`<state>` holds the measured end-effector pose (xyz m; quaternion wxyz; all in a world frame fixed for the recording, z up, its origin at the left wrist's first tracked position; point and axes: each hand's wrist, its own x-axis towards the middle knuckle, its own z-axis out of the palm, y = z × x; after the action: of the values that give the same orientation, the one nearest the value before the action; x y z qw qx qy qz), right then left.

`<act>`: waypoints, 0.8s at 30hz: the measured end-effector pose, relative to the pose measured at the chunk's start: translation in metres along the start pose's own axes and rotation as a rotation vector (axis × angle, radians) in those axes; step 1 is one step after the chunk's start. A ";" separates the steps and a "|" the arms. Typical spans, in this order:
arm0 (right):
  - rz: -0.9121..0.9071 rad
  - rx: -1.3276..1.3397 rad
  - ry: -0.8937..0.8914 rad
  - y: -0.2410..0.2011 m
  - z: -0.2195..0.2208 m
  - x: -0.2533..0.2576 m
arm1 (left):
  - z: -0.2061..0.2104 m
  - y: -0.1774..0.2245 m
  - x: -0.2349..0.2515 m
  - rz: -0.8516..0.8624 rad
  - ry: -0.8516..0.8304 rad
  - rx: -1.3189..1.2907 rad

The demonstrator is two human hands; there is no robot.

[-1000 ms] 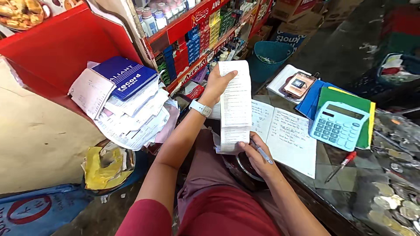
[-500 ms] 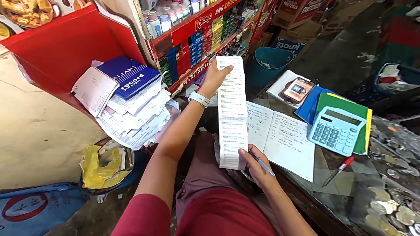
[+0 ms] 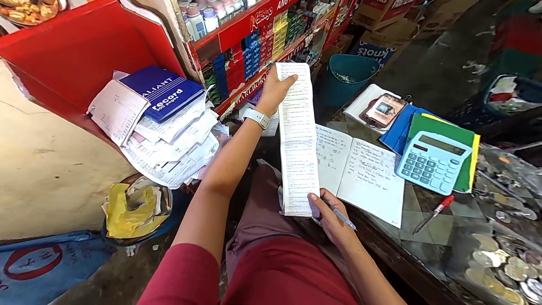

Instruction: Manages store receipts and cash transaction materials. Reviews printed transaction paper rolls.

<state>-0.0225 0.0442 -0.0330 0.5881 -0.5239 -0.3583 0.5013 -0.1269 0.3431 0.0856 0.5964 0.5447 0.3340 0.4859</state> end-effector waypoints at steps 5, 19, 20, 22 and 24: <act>0.024 -0.018 0.020 0.000 0.001 -0.004 | -0.001 0.001 0.006 0.028 -0.006 0.037; 0.020 0.005 0.009 0.001 -0.002 -0.009 | -0.001 0.012 0.019 0.052 0.004 0.029; 0.019 0.001 0.006 0.002 -0.002 -0.009 | -0.001 0.012 0.020 0.055 0.005 0.034; 0.017 0.003 0.002 0.001 -0.002 -0.009 | -0.002 0.014 0.020 0.059 0.006 0.048; 0.010 0.001 0.002 0.000 -0.002 -0.009 | -0.002 0.016 0.021 0.065 0.006 0.056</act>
<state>-0.0230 0.0350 -0.0325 0.5861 -0.5261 -0.3547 0.5039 -0.1258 0.3625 0.1034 0.5637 0.5702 0.3313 0.4974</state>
